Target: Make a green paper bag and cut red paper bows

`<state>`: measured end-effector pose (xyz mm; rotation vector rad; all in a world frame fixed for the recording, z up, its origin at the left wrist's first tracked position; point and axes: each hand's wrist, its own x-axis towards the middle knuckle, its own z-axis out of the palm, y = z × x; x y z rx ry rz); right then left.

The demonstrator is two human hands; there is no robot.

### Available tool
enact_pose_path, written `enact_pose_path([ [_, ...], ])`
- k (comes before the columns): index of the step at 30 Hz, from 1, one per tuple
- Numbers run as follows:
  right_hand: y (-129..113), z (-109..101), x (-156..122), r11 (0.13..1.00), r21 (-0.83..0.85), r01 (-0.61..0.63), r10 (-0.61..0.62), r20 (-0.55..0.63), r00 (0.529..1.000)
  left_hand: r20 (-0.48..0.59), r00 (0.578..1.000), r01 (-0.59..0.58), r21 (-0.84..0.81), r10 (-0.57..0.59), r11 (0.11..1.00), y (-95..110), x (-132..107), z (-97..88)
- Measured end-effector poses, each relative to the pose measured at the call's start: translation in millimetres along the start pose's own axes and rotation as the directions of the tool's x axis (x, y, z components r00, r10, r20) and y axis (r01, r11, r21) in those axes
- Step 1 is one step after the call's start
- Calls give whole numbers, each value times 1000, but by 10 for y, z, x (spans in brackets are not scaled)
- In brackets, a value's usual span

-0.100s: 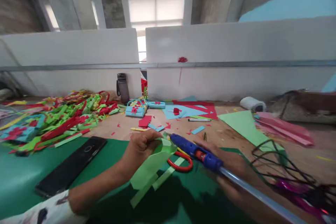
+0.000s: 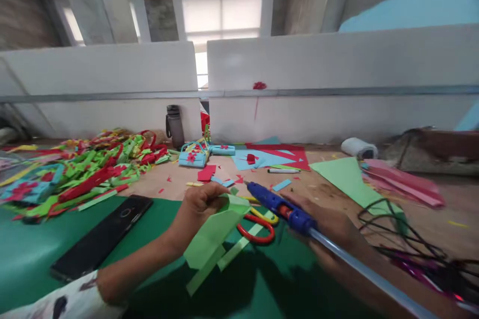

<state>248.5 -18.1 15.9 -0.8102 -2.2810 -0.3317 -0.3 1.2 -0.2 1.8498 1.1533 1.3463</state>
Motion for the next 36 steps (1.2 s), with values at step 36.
enact_pose_path([
  [36, -338, -93, 305, 757, 528, -385, 223, 345, 912, 93, 835, -547, 251, 543, 799, 238, -326, 190],
])
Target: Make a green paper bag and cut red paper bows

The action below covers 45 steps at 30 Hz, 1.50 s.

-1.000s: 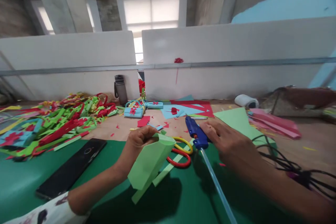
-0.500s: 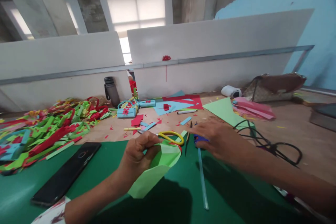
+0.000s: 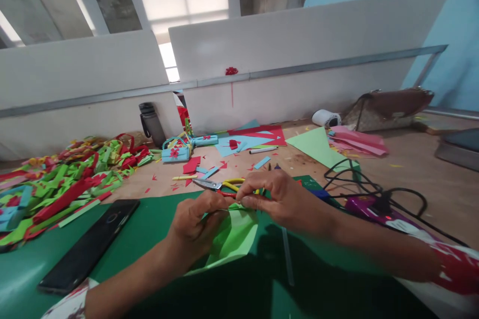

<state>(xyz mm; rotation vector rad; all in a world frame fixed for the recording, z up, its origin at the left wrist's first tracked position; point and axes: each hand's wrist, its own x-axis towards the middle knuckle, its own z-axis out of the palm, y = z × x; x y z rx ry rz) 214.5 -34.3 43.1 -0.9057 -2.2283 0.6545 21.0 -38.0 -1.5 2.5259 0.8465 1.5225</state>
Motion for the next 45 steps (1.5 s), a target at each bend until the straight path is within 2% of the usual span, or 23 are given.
enact_pose_path([
  [9, 24, -10, -51, 988, -51, 146, -146, 9, 989, 3, 1000, -30, 37, 30, 999, 25, 13, -5],
  [13, 16, -23, -63, 967, -147, 208, -204, 39, 978, -3, 1000, -22, 43, 22, 999, 11, 7, -12],
  [26, 79, 39, -80, 909, -325, 262, -273, 9, 962, -63, 992, -111, 37, 113, 993, 107, 95, -7],
  [31, 117, 86, -107, 887, -377, 267, -302, -36, 953, 14, 996, -91, -29, 91, 995, 75, 93, -11],
  [36, 126, 101, -103, 884, -363, 295, -339, -61, 939, 31, 993, -112, 60, 110, 992, 68, 78, -13],
  [40, 115, 104, -102, 895, -331, 298, -329, -41, 943, 69, 996, -67, 74, 62, 995, 69, 43, -14],
  [43, 129, 123, -111, 894, -329, 305, -341, -55, 939, 81, 995, -54, 39, 50, 998, 41, -1, -6],
  [45, 137, 136, -119, 900, -318, 299, -341, -84, 936, 75, 995, -60, -39, 63, 997, 12, -32, 5],
])
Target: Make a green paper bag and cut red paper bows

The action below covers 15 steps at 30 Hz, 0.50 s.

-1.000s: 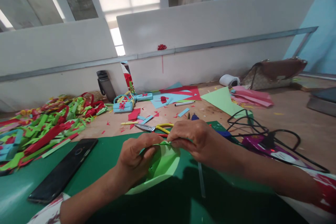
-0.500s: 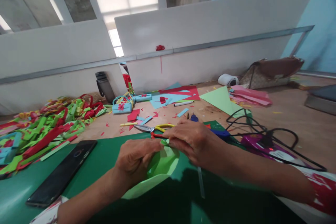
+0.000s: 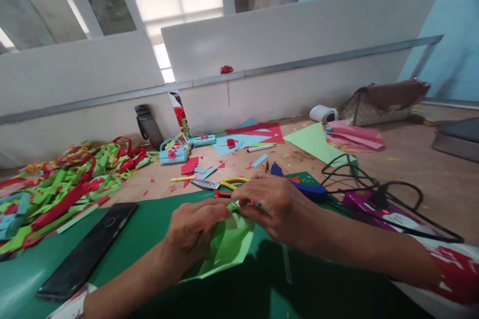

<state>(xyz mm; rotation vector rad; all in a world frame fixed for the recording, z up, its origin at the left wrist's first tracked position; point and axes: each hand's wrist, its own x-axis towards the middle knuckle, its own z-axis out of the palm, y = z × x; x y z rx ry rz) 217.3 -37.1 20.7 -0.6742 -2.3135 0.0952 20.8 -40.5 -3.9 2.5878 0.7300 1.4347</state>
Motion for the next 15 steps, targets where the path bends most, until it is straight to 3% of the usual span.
enact_pose_path([
  [4, -10, 4, -5, 997, 53, -63, 64, -13, 998, 23, 999, -32, -143, 36, 989, -34, -36, 10],
  [9, -9, -3, 10, 992, 116, -52, 53, -11, 999, 32, 999, -21, 10, 20, 1000, -16, -16, -8],
  [15, -24, -75, 22, 988, 142, -58, 42, 108, 993, 21, 999, -45, 66, 44, 997, 15, 39, -9],
])
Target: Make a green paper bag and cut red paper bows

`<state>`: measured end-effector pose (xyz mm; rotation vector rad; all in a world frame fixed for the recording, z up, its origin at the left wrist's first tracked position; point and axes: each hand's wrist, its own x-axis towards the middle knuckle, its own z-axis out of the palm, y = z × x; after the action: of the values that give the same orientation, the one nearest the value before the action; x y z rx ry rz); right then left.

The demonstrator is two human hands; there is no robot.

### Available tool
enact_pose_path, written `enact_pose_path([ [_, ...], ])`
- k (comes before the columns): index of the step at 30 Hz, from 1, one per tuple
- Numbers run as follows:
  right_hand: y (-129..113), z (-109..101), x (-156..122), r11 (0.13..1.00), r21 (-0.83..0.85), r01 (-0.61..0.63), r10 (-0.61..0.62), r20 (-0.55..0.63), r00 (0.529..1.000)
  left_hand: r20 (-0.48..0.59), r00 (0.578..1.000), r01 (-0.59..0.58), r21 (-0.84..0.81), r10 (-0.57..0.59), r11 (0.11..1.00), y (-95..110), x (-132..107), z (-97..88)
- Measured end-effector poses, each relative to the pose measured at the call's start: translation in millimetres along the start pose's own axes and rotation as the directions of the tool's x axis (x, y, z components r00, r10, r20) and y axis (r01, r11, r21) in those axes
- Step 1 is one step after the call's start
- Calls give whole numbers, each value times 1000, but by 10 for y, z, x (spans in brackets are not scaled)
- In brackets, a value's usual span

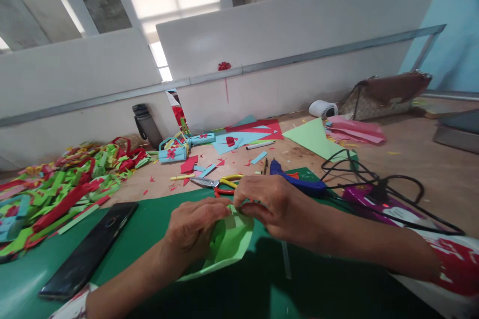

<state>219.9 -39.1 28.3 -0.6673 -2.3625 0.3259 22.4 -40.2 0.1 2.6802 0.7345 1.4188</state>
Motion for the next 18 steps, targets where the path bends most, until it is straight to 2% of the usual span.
enact_pose_path([
  [10, -42, -13, 3, 997, -15, -79, 79, 49, 996, 39, 999, 10, -88, -6, 996, -15, -44, 10],
  [15, -47, -25, 6, 995, -29, -95, 97, 72, 993, 72, 997, 38, -202, -24, 979, -34, -93, 18],
  [18, -41, -24, 12, 997, -25, -75, 77, 92, 993, 64, 998, 18, -167, -7, 986, -30, -79, 15],
])
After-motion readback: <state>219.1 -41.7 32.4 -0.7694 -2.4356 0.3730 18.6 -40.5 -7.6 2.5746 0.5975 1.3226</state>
